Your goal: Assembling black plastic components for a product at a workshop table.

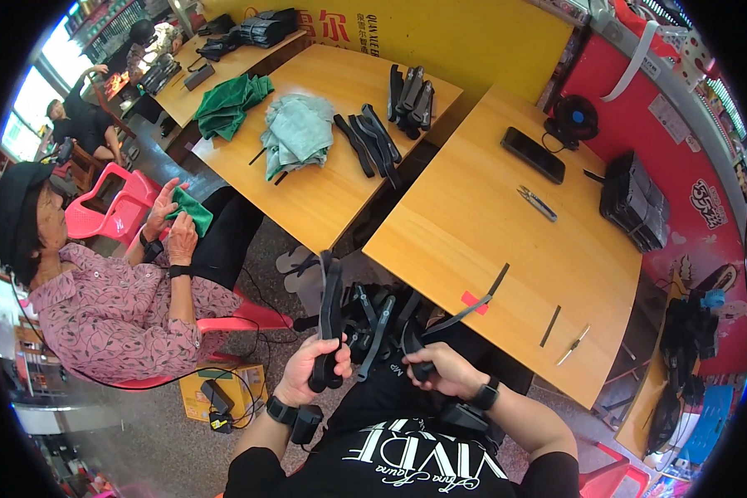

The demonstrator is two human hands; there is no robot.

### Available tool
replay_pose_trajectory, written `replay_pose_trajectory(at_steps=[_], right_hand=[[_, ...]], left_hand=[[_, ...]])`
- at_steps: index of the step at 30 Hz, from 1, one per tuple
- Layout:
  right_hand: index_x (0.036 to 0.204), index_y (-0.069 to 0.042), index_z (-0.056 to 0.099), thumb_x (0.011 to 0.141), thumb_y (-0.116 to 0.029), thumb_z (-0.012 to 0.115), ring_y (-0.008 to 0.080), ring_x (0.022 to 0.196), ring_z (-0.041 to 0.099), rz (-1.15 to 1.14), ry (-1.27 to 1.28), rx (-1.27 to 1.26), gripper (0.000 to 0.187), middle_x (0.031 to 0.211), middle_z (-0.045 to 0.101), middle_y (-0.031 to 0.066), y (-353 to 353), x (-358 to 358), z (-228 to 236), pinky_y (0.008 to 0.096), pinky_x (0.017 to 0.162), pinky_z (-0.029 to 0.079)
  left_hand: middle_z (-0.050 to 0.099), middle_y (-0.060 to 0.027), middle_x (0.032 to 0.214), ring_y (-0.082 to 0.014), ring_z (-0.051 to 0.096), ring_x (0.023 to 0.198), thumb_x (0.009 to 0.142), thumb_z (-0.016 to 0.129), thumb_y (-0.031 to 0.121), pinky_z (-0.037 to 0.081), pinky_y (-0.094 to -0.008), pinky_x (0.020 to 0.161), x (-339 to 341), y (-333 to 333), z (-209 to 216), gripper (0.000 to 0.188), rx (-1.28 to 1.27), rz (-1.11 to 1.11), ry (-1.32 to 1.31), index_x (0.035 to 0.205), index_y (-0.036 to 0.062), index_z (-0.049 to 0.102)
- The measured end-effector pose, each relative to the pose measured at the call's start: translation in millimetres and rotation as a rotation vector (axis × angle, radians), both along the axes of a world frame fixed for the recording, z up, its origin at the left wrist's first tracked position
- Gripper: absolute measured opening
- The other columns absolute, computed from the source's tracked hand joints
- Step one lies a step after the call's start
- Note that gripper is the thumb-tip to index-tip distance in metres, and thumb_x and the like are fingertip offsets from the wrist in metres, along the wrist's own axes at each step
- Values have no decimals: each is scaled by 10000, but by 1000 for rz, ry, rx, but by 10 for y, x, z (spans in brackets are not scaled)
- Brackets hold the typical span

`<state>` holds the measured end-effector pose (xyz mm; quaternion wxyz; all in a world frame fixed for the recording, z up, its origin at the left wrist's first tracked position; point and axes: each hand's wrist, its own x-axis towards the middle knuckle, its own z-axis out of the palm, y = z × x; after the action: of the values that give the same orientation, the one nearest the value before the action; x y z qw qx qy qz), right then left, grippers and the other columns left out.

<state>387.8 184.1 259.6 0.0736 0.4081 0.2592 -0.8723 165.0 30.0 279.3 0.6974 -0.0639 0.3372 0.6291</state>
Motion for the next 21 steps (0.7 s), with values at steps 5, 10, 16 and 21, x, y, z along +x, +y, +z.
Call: replay_pose_trajectory(at_steps=[5,10,16,21], right_hand=[[858,4,573,931,-173,568,191,571,577,-44,-38,-92,192,710,597,106,-81,-172,-68,264,461,419],[867,-21,569,952,-211,524,180,573,567,-50,-45,-161,214,706,587,83,-180,-190,-45,256,467,424],[842,-13,583,929,-183,561,169,538,540,-47,-42,-29,192,680,574,74,-275,-106,75,260,454,405],[902,1,576,935,-169,561,171,563,553,-129,-26,-151,173,726,588,103,-115,-87,-83,262,451,406]], left_hand=[[489,-19,705,-131,467,554,964,483,228,378,-309,588,41,-45,241,191,58,63,98,1010,56,555],[496,-18,685,-127,462,525,958,519,201,414,-310,590,83,-35,355,152,39,99,67,991,54,531],[488,-31,689,-101,458,520,941,539,262,382,-289,566,88,-207,522,418,377,-9,21,1245,-17,470],[498,-48,731,-114,499,544,912,522,293,395,-298,597,-81,-77,454,509,338,-35,-147,1281,-48,442]])
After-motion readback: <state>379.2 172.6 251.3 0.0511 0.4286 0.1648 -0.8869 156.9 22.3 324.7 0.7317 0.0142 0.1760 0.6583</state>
